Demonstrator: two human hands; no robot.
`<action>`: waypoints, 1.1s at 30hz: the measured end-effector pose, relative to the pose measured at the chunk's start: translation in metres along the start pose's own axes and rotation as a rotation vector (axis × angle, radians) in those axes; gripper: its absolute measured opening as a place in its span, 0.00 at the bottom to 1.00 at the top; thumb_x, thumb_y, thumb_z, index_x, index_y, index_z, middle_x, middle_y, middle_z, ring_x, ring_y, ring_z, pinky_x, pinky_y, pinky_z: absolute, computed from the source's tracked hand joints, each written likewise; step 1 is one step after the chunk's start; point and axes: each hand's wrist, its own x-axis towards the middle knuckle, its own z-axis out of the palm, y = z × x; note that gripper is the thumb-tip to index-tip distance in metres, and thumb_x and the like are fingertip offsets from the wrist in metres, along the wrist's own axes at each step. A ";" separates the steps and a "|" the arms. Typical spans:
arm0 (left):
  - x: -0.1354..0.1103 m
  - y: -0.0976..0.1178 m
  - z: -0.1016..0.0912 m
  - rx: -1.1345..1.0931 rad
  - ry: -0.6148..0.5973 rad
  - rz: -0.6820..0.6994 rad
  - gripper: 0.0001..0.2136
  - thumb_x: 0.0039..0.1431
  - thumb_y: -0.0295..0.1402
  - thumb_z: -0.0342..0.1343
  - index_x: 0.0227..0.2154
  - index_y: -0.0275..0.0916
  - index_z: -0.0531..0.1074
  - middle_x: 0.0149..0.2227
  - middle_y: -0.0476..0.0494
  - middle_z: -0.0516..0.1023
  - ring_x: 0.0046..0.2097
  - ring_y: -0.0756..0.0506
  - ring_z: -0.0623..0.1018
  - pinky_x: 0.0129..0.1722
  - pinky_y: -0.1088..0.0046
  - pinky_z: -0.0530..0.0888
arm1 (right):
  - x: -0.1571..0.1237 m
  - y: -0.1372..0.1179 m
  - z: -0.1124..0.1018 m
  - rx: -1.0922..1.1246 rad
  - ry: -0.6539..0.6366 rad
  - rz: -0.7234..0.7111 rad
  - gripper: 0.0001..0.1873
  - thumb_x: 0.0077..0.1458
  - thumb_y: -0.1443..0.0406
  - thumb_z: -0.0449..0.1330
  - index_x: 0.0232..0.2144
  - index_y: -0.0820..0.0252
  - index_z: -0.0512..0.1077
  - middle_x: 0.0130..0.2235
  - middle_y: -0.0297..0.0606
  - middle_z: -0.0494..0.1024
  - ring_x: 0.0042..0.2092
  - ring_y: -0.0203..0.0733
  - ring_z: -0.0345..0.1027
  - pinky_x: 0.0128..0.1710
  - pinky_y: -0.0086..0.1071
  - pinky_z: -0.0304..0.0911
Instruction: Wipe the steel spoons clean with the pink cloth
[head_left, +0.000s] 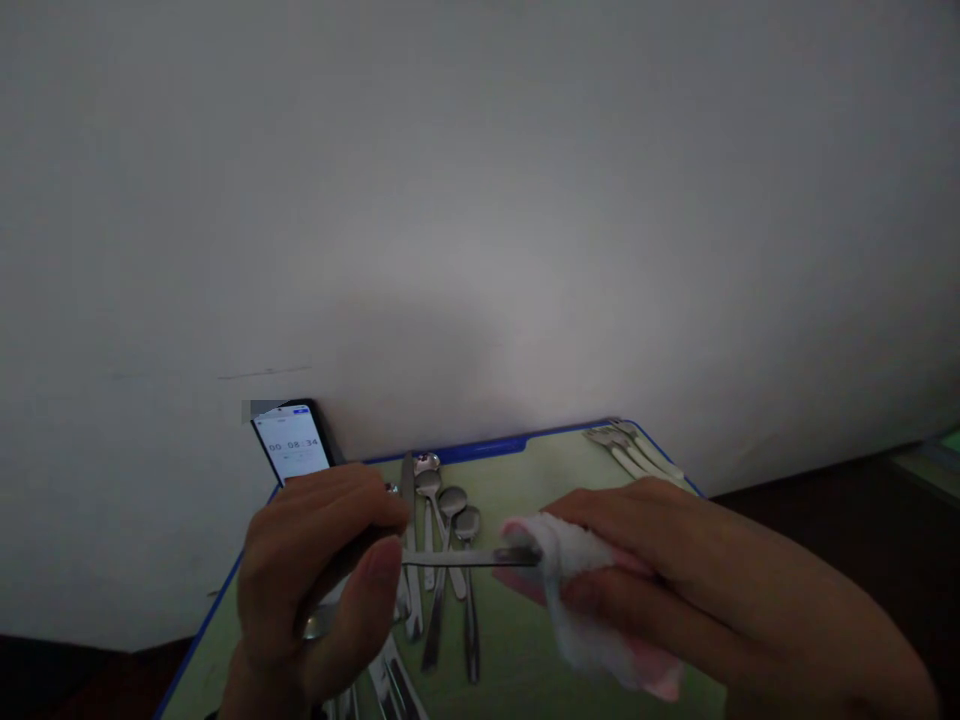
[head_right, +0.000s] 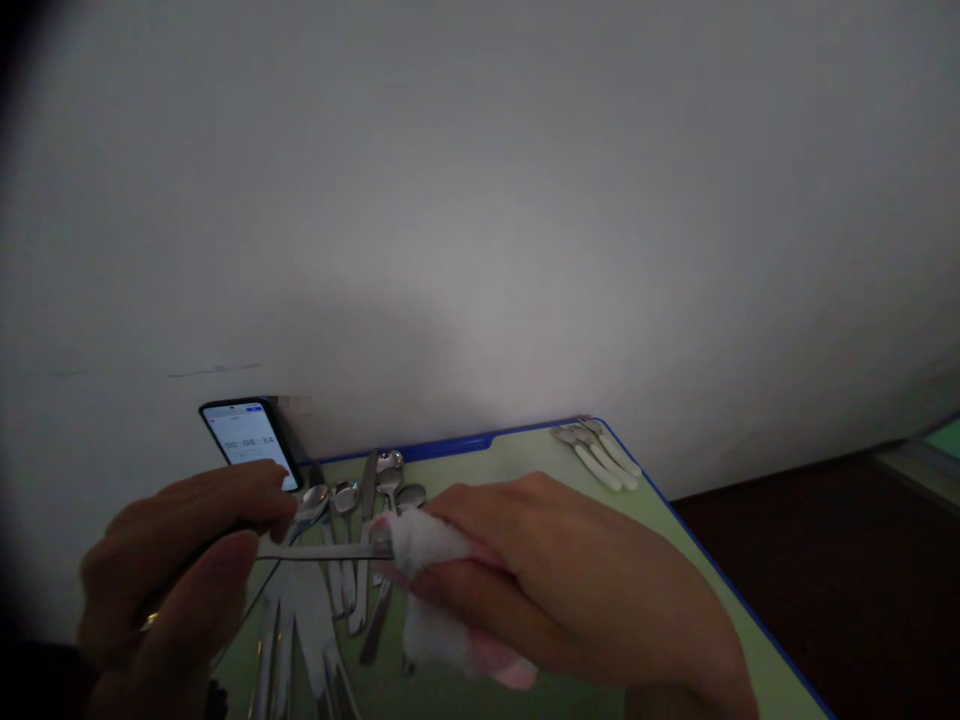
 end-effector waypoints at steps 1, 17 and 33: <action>0.000 0.002 0.000 -0.009 0.032 -0.024 0.07 0.56 0.29 0.47 0.25 0.41 0.68 0.22 0.51 0.70 0.23 0.49 0.70 0.26 0.70 0.68 | 0.003 -0.001 0.001 -0.010 0.004 -0.020 0.14 0.61 0.59 0.48 0.31 0.58 0.70 0.27 0.36 0.74 0.30 0.37 0.66 0.31 0.29 0.58; 0.014 -0.006 0.017 -0.118 -0.368 0.275 0.09 0.50 0.27 0.46 0.16 0.39 0.61 0.15 0.51 0.61 0.18 0.51 0.61 0.21 0.72 0.57 | 0.024 -0.009 0.015 -0.058 -0.163 -0.004 0.14 0.61 0.64 0.49 0.25 0.61 0.68 0.21 0.32 0.70 0.24 0.32 0.61 0.25 0.26 0.52; 0.017 -0.049 -0.011 0.029 -0.429 0.182 0.14 0.57 0.32 0.46 0.17 0.38 0.66 0.16 0.51 0.68 0.18 0.53 0.66 0.20 0.78 0.63 | 0.025 0.012 0.008 -0.096 -0.146 -0.021 0.15 0.63 0.61 0.46 0.30 0.62 0.67 0.27 0.36 0.71 0.30 0.35 0.64 0.32 0.28 0.55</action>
